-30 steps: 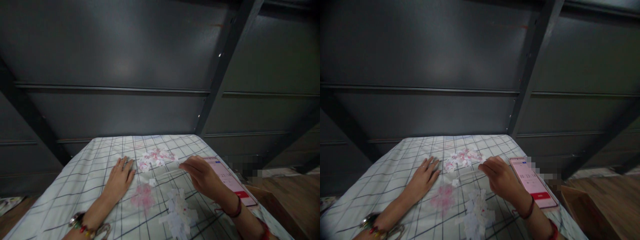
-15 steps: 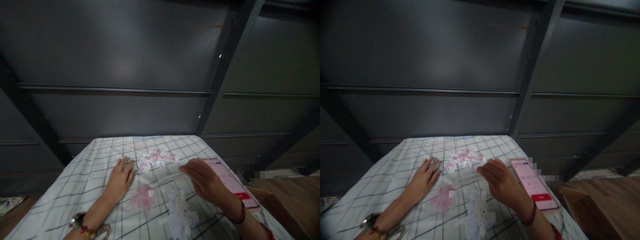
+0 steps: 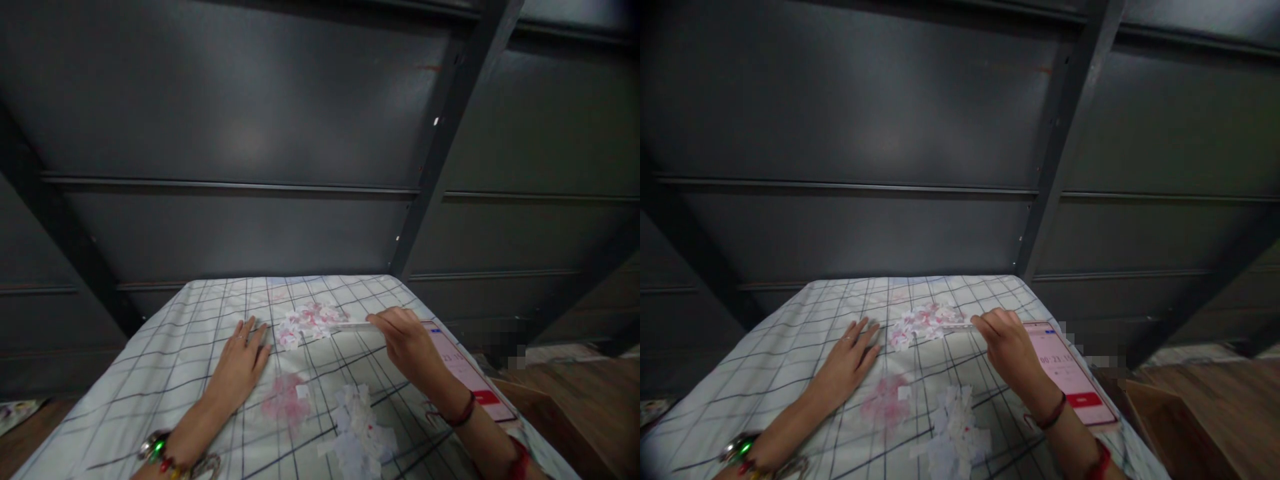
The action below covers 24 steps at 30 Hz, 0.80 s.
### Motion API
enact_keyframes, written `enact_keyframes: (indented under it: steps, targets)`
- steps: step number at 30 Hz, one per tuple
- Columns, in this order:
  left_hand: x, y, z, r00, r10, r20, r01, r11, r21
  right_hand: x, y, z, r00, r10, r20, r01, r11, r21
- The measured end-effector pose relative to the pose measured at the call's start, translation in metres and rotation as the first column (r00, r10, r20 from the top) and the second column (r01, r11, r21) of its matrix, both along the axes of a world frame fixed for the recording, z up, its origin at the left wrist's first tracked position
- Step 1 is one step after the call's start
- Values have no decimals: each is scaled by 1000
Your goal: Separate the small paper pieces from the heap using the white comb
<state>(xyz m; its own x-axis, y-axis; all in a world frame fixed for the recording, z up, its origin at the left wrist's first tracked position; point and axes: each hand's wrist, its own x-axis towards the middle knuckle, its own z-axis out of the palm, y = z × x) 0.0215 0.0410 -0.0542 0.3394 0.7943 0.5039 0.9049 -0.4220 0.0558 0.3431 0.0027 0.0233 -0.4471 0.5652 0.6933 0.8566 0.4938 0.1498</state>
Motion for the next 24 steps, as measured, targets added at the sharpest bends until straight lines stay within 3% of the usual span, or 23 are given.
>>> enact_keyframes:
  steps: [8, 14, 18, 24]
  targets:
    - [-2, 0, -1, 998, -30, 52, 28, 999, 39, 2, -2, 1, 995, 55, -80, -48, 995, 92]
    - [-2, 0, 0, 999, -28, 42, 27, 999, 34, -9, -1, -5, 998, 66, -3, -66, 997, 25]
    - [-2, -1, 2, 999, -14, 33, 13, 1000, 21, -11, -1, -1, 997, 74, -23, -71, 992, 103]
    - [-2, -1, 1, 999, -19, 49, 17, 999, 28, -19, 5, -1, 998, -38, -41, 43, 989, 139]
